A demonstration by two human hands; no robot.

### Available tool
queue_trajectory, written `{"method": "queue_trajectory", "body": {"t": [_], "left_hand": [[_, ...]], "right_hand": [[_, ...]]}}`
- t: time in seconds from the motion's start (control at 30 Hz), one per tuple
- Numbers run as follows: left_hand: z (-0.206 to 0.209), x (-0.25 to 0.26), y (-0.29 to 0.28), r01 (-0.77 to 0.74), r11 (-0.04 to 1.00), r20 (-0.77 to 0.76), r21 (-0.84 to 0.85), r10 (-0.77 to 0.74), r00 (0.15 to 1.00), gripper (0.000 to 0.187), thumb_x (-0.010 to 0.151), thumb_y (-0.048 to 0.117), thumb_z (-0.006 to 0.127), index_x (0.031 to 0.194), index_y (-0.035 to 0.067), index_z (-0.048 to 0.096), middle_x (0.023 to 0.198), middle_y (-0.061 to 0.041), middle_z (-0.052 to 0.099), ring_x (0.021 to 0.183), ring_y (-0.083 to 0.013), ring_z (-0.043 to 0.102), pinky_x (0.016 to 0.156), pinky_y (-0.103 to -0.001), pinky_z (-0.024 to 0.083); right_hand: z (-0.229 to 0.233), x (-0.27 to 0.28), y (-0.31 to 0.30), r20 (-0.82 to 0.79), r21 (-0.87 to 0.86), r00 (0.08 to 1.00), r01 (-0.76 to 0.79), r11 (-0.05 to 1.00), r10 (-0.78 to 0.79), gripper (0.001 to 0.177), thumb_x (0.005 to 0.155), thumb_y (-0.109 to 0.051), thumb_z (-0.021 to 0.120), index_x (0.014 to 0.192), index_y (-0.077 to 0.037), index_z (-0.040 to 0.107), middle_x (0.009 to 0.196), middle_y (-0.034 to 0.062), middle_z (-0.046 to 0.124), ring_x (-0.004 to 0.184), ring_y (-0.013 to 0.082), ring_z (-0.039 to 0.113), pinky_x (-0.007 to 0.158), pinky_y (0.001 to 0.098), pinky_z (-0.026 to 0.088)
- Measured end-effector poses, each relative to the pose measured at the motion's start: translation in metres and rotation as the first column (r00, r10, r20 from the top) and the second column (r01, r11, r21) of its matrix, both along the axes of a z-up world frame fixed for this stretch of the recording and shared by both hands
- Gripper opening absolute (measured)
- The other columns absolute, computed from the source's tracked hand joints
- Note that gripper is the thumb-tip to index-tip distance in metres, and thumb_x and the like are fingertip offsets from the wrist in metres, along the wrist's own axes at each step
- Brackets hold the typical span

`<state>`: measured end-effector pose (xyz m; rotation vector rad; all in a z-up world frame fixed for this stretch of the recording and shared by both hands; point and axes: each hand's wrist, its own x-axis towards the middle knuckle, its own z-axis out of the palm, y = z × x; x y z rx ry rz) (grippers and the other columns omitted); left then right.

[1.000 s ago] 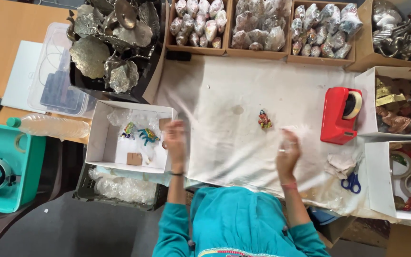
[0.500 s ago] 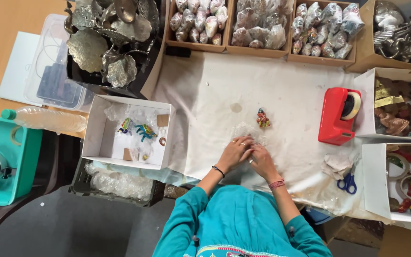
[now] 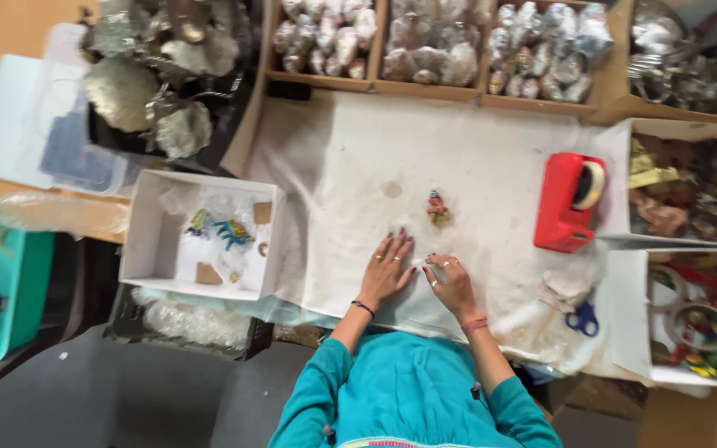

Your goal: The person wraps small decorative figurines in bubble wrap and places them into a box. They also wipe a figurine with a cloth before wrapping it.

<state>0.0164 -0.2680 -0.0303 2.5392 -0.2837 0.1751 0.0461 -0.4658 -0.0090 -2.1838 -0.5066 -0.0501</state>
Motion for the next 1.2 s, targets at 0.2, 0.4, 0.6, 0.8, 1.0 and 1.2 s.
{"method": "queue_trajectory", "body": {"t": [0.2, 0.4, 0.6, 0.8, 1.0, 1.2], "left_hand": [[-0.004, -0.006, -0.016, -0.126, 0.991, -0.056, -0.034, 0.124, 0.991, 0.056, 0.099, 0.033, 0.063, 0.15, 0.016, 0.051, 0.166, -0.007, 0.039, 0.152, -0.0341, 0.036, 0.125, -0.045, 0.028], [0.008, -0.002, -0.037, -0.242, 0.97, -0.105, -0.012, 0.24, 0.965, 0.063, 0.094, 0.043, 0.066, 0.151, 0.02, 0.05, 0.167, -0.004, 0.036, 0.15, -0.0349, 0.035, 0.124, -0.05, 0.025], [0.019, 0.0, -0.05, -0.242, 0.959, -0.107, 0.144, 0.258, 0.96, 0.084, 0.086, 0.059, 0.068, 0.157, 0.022, 0.041, 0.168, -0.008, 0.027, 0.151, -0.0357, 0.026, 0.122, -0.055, 0.018], [0.017, 0.011, -0.067, -0.324, 0.92, -0.122, 0.22, 0.356, 0.927, 0.095, 0.083, 0.067, 0.067, 0.16, 0.022, 0.036, 0.17, -0.012, 0.021, 0.154, -0.0369, 0.02, 0.122, -0.058, 0.015], [0.008, 0.059, -0.066, -0.304, 0.909, -0.121, 0.285, 0.349, 0.929, 0.101, 0.08, 0.073, 0.066, 0.16, 0.021, 0.034, 0.17, -0.012, 0.018, 0.155, -0.0389, 0.015, 0.123, -0.061, 0.01], [0.007, 0.11, -0.067, -0.283, 0.921, -0.171, 0.267, 0.334, 0.927, 0.102, 0.08, 0.069, 0.07, 0.16, 0.017, 0.033, 0.168, -0.018, 0.019, 0.152, -0.0424, 0.018, 0.121, -0.062, 0.013]], "right_hand": [[0.006, 0.03, -0.035, -0.148, -0.021, 0.96, 0.235, 0.972, -0.236, 0.012, 0.09, -0.012, 0.078, 0.099, -0.005, 0.073, 0.1, 0.0106, 0.075, 0.096, 0.0267, 0.073, 0.085, 0.0371, 0.058], [0.045, 0.085, 0.006, -0.027, 0.003, 0.979, 0.201, 0.979, -0.201, 0.059, 0.08, -0.016, 0.084, 0.132, -0.001, 0.06, 0.124, 0.0207, 0.063, 0.116, 0.0375, 0.059, 0.098, 0.0443, 0.05], [0.012, 0.097, 0.0, 0.002, -0.118, 0.999, 0.044, 0.992, -0.044, 0.047, 0.076, -0.011, 0.084, 0.119, -0.013, 0.066, 0.121, 0.0085, 0.072, 0.118, 0.0252, 0.064, 0.1, 0.042, 0.05], [-0.044, 0.06, -0.063, -0.586, 0.671, 0.809, 0.45, 0.59, 0.05, 0.044, 0.092, -0.006, 0.073, 0.133, -0.005, 0.055, 0.124, 0.0073, 0.066, 0.111, 0.0137, 0.065, 0.093, 0.0302, 0.059], [-0.015, 0.014, -0.118, -0.78, 0.6, 0.597, 0.631, 0.492, 0.185, 0.045, 0.089, -0.013, 0.066, 0.133, -0.007, 0.054, 0.113, 0.0076, 0.062, 0.088, 0.0227, 0.071, 0.078, 0.0371, 0.061], [-0.016, 0.011, -0.122, -0.767, 0.625, 0.603, 0.627, 0.465, 0.218, 0.047, 0.092, -0.015, 0.067, 0.136, -0.007, 0.055, 0.11, 0.0128, 0.064, 0.085, 0.0231, 0.071, 0.076, 0.0359, 0.06]]}}
